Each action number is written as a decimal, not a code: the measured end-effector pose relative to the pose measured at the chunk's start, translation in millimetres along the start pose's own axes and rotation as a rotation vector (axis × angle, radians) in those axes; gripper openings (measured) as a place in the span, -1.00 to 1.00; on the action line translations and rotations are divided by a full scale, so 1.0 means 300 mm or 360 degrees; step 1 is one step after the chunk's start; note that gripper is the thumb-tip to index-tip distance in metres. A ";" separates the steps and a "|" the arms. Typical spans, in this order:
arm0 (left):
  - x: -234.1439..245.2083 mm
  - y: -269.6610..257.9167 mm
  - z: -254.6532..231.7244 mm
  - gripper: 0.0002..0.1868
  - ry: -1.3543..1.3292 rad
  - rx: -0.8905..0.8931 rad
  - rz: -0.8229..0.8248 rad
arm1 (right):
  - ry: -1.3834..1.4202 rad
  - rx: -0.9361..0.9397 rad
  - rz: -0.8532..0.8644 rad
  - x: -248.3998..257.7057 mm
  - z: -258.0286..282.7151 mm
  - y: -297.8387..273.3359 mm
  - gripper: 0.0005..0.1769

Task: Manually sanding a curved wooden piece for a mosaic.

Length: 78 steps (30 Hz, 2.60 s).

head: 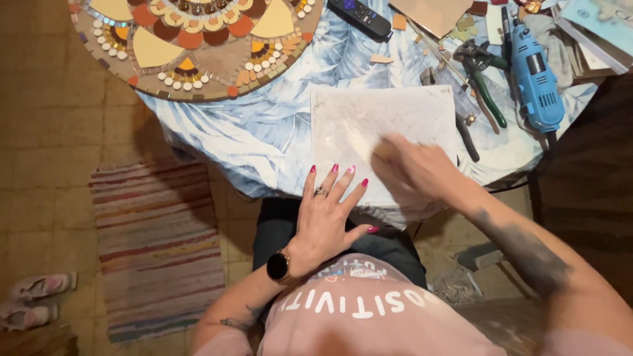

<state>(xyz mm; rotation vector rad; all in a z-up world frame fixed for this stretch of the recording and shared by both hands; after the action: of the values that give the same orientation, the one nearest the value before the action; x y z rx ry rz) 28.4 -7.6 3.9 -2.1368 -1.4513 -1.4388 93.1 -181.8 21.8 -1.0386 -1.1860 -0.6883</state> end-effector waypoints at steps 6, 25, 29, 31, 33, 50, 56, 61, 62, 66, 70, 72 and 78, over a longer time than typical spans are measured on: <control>0.000 0.000 -0.006 -0.29 0.0024 -0.0006 -0.0063 | 0.0105 0.0266 -0.0398 0.111 0.133 0.317 -0.54; 0.077 0.064 -0.082 -0.39 -0.0250 0.0026 -0.0139 | 0.1888 0.0000 -0.0750 0.091 -0.079 -0.223 -0.41; 0.127 0.101 -0.135 -0.38 -0.0562 -0.0054 -0.0331 | 0.2176 0.0207 -0.0876 0.114 -0.006 -0.211 -0.44; 0.142 0.103 -0.155 -0.38 -0.0641 -0.0055 -0.0351 | 0.2234 0.0224 -0.0891 0.108 0.015 -0.213 -0.46; 0.153 0.111 -0.170 -0.34 -0.0754 -0.0136 -0.0351 | 0.2220 0.0235 -0.0901 0.108 0.022 -0.211 -0.46; 0.069 0.070 -0.113 -0.38 -0.0368 -0.0049 -0.0083 | 0.1110 0.0083 -0.0705 0.103 0.006 -0.183 -0.38; 0.003 0.059 -0.047 -0.49 0.0065 0.0105 0.0169 | 0.0035 -0.0013 0.0112 -0.023 -0.071 -0.092 -0.17; -0.006 0.056 -0.027 -0.51 0.0057 0.0121 0.0180 | 0.0126 0.0179 -0.0077 0.086 0.044 0.126 -0.39; -0.009 0.060 -0.023 -0.46 0.0062 0.0136 0.0213 | 0.0074 0.0260 -0.0172 0.088 0.047 0.189 -0.35; -0.022 0.049 -0.014 -0.31 0.0073 0.0152 0.0269 | -0.0081 0.0236 -0.0112 0.041 0.007 0.220 -0.24; -0.014 0.043 -0.015 -0.27 0.0020 0.0093 0.0153 | -0.0074 0.0013 0.0136 0.012 -0.058 -0.036 -0.28; -0.003 0.049 -0.023 -0.24 0.0007 0.0054 0.0123 | 0.0005 -0.0191 0.0022 -0.021 -0.108 -0.145 -0.45; -0.014 0.048 -0.019 -0.21 0.0028 0.0036 0.0117 | 0.0103 0.0147 -0.0015 0.018 -0.039 0.130 -0.25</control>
<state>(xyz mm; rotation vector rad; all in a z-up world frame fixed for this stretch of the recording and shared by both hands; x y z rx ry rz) 36.2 -20.8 8.4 -2.1356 -1.3613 -1.4052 133.5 -176.7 15.7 -0.9276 -1.1562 -0.6636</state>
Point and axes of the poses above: each hand's wrist, its own y-axis towards the middle knuckle, its own x-axis out of the back of the hand, z = x × y, the point moved 3 cm from there along y, towards the middle knuckle, and after that the axes turned 10 degrees about -y, right-handed, at the moved point
